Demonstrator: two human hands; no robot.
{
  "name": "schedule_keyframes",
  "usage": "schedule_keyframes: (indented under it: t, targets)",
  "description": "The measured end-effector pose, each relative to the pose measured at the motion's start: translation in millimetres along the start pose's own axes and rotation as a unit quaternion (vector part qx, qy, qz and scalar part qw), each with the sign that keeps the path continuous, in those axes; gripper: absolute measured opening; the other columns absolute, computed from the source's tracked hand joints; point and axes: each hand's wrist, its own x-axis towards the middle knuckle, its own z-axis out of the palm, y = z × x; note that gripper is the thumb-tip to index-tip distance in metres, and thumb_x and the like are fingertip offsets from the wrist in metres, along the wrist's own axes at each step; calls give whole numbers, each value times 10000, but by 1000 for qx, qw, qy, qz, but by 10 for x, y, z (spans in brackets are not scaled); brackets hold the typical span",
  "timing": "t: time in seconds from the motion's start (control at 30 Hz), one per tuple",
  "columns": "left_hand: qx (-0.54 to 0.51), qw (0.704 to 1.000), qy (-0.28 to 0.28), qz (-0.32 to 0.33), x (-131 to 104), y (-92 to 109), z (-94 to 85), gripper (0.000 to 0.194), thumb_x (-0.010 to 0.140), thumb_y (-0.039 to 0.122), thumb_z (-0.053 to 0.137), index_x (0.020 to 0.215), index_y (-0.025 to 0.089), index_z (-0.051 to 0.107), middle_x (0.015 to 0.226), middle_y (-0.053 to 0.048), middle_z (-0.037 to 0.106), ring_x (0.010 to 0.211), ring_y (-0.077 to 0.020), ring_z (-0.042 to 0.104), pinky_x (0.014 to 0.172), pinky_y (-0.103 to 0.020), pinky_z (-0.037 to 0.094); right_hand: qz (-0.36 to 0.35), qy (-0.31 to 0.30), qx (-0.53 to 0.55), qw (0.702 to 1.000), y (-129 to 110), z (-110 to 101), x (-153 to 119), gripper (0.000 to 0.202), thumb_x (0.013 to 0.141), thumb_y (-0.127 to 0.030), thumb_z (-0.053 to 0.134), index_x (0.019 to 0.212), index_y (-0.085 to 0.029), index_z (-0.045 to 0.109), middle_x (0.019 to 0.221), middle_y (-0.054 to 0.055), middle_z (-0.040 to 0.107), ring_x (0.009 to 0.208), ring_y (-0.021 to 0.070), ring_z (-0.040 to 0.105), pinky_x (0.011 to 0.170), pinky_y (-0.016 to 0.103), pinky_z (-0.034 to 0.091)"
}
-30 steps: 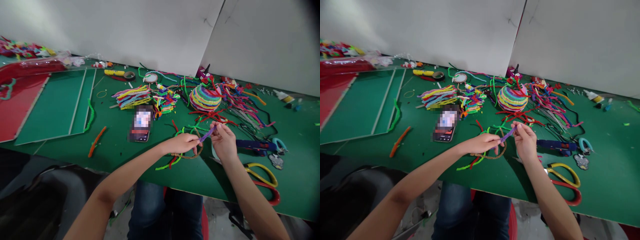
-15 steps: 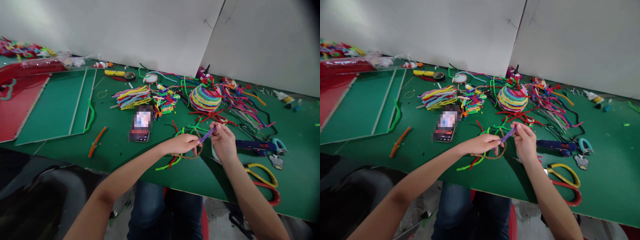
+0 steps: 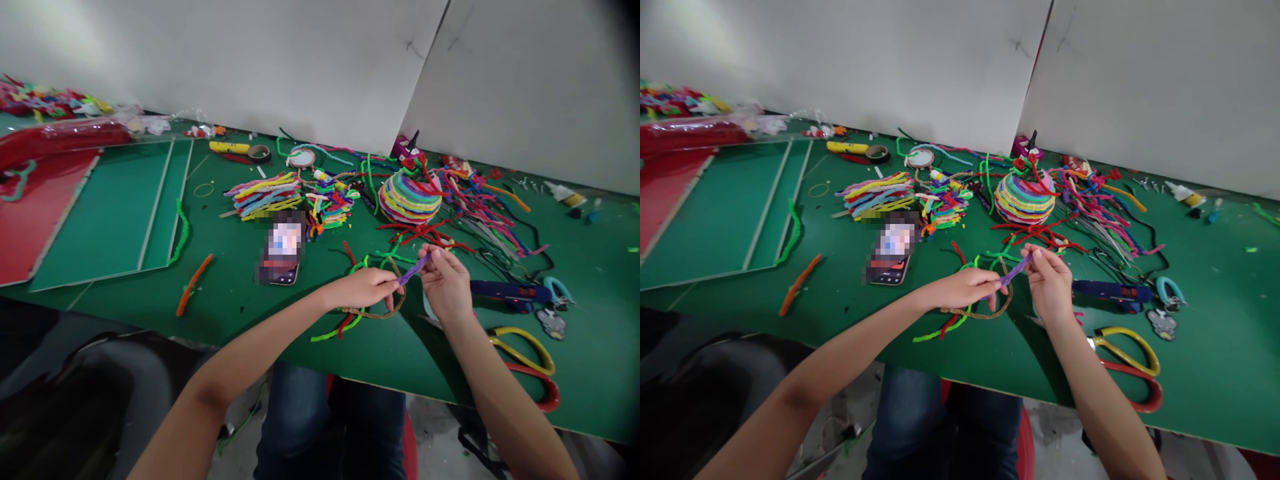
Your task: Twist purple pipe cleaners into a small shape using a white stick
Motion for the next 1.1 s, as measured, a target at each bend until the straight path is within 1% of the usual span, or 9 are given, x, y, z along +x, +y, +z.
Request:
schedule_keyframes:
  t: [0.2, 0.37, 0.63, 0.8, 0.83, 0.9, 1.0, 1.03, 1.1]
  targets:
    - [-3, 1000, 1, 3, -10, 12, -8, 318, 940, 297, 350, 1020, 140, 615, 850, -38, 713, 726, -93, 587, 692, -205, 409, 1, 5, 8, 1000, -12, 14, -4, 196, 572, -265, 822, 713, -215, 696, 781, -16, 735, 734, 103, 693, 646, 206, 545]
    - [3, 1000, 1, -4, -11, 23, -8, 313, 941, 293, 348, 1014, 145, 614, 847, -29, 712, 729, -92, 587, 692, -205, 410, 3, 3, 3, 1000, -5, 13, -1, 187, 587, -268, 815, 722, -224, 693, 798, -17, 735, 751, 111, 694, 638, 218, 548]
    - [-10, 1000, 6, -11, -13, 41, -14, 309, 942, 289, 340, 1020, 149, 604, 831, -20, 706, 706, -88, 571, 666, -198, 404, -8, 7, 11, 1000, 6, 11, -16, 166, 633, -286, 794, 731, -218, 679, 807, -15, 725, 773, 99, 680, 701, 224, 532]
    - [-22, 1000, 11, 3, -9, 21, 0, 307, 940, 297, 343, 1000, 144, 603, 803, -18, 692, 683, -82, 553, 656, -193, 389, -8, 5, 16, 1000, -15, 30, -30, 184, 605, -296, 810, 713, -223, 681, 802, -26, 719, 775, 86, 669, 693, 199, 519]
    - [-29, 999, 16, 12, -5, 8, 6, 309, 940, 302, 343, 992, 142, 602, 791, -17, 686, 681, -82, 550, 655, -192, 387, -12, -1, 14, 1000, -27, 41, -39, 187, 612, -308, 806, 729, -227, 684, 832, -27, 719, 793, 84, 669, 707, 195, 518]
    - [-47, 998, 27, 31, 6, -19, 20, 317, 939, 322, 342, 984, 138, 597, 765, -15, 673, 672, -85, 545, 644, -193, 383, -11, -25, 2, 1000, -54, 69, -68, 234, 651, -363, 777, 842, -258, 692, 960, -21, 713, 852, 95, 668, 752, 216, 522]
    - [-70, 996, 38, 46, 23, -45, 34, 321, 936, 338, 340, 946, 134, 588, 724, -7, 645, 623, -84, 516, 604, -199, 366, 21, -85, -23, 996, -63, 101, -125, 413, 691, -483, 718, 1065, -328, 637, 1162, -9, 655, 942, 132, 659, 790, 271, 531]
    - [-70, 995, 43, 49, 27, -46, 35, 319, 934, 336, 341, 908, 133, 586, 712, -4, 634, 599, -81, 497, 588, -202, 355, 32, -111, -37, 993, -51, 100, -142, 448, 698, -517, 698, 1099, -334, 621, 1181, -3, 645, 953, 141, 655, 785, 280, 534]
    - [-60, 995, 54, 56, 31, -38, 36, 327, 931, 326, 345, 801, 131, 574, 687, 0, 610, 569, -75, 460, 575, -208, 339, 53, -175, -81, 980, -7, 76, -167, 472, 726, -583, 636, 1107, -306, 628, 1140, 18, 661, 927, 154, 655, 750, 286, 539]
